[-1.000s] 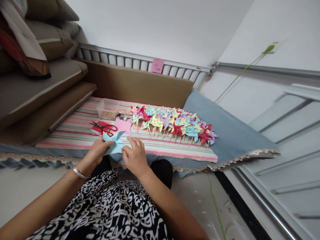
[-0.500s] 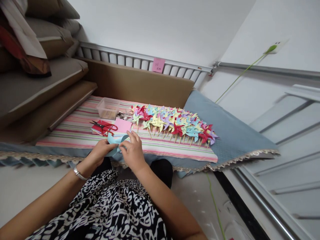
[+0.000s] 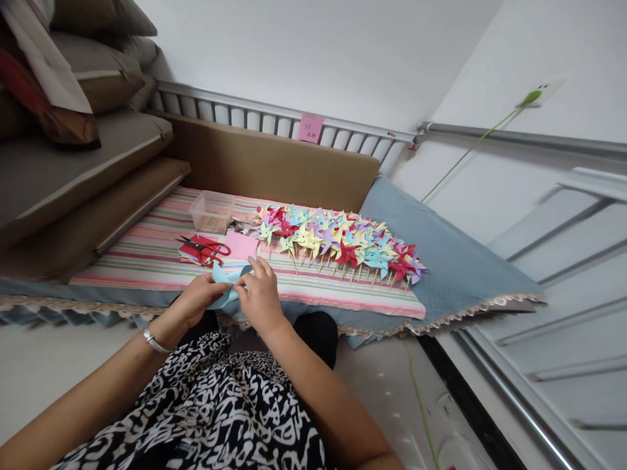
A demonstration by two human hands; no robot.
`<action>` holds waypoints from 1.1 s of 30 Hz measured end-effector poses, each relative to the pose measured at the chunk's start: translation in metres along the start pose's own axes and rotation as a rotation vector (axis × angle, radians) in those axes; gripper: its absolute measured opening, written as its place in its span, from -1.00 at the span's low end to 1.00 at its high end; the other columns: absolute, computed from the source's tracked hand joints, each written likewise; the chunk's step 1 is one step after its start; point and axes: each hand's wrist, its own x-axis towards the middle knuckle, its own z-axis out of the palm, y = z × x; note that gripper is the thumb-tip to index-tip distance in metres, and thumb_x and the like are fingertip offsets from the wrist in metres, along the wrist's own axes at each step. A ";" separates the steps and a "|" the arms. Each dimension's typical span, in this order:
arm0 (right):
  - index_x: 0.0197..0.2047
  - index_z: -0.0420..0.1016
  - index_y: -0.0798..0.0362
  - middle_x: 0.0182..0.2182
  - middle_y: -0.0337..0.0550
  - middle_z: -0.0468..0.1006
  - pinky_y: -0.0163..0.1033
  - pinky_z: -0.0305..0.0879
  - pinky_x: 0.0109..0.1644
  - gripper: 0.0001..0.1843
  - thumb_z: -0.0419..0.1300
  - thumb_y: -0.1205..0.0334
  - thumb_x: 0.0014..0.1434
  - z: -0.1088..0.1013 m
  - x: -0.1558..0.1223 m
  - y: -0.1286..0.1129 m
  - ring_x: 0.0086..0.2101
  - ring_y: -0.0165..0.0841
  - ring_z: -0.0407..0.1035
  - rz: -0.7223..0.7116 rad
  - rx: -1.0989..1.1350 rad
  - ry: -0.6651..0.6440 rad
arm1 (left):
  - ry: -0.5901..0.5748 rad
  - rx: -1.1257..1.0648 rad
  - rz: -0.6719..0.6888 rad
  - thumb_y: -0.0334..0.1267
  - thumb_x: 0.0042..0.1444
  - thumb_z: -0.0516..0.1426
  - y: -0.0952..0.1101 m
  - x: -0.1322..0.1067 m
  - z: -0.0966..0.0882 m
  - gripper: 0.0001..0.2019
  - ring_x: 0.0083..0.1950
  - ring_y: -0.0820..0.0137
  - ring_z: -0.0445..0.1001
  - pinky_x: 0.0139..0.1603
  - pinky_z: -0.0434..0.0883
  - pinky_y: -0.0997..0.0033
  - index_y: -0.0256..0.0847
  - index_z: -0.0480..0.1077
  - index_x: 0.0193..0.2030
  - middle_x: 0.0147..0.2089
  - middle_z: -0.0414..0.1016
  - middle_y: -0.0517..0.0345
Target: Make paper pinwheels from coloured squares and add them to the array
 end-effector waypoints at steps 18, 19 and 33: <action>-0.36 0.46 0.08 0.12 0.08 0.37 0.02 0.06 0.23 -0.87 0.32 0.37 -0.03 0.003 0.005 -0.002 0.19 -0.10 0.10 0.018 -0.052 0.022 | -0.075 -0.062 -0.036 -0.27 -0.32 0.35 0.002 -0.006 -0.006 -0.71 -0.48 0.40 0.41 -0.39 0.26 0.43 -0.31 0.55 -0.37 -0.46 0.56 0.10; -0.35 0.45 0.08 0.11 0.09 0.37 0.02 0.06 0.23 -0.85 0.32 0.36 -0.04 0.004 0.005 -0.002 0.18 -0.10 0.10 0.020 -0.052 0.024 | -0.077 -0.081 -0.048 -0.28 -0.33 0.35 0.001 -0.005 -0.007 -0.72 -0.48 0.41 0.41 -0.38 0.27 0.44 -0.31 0.55 -0.39 -0.46 0.56 0.10; -0.02 0.37 0.06 0.02 0.04 0.45 -0.05 0.23 0.09 -0.54 0.21 0.01 0.04 0.013 0.012 0.010 0.05 -0.18 0.31 0.500 0.697 0.039 | 0.103 -0.211 0.001 -0.21 -0.30 0.34 -0.011 0.012 -0.018 -0.71 -0.48 0.41 0.43 -0.37 0.32 0.43 -0.34 0.51 -0.41 -0.49 0.54 0.09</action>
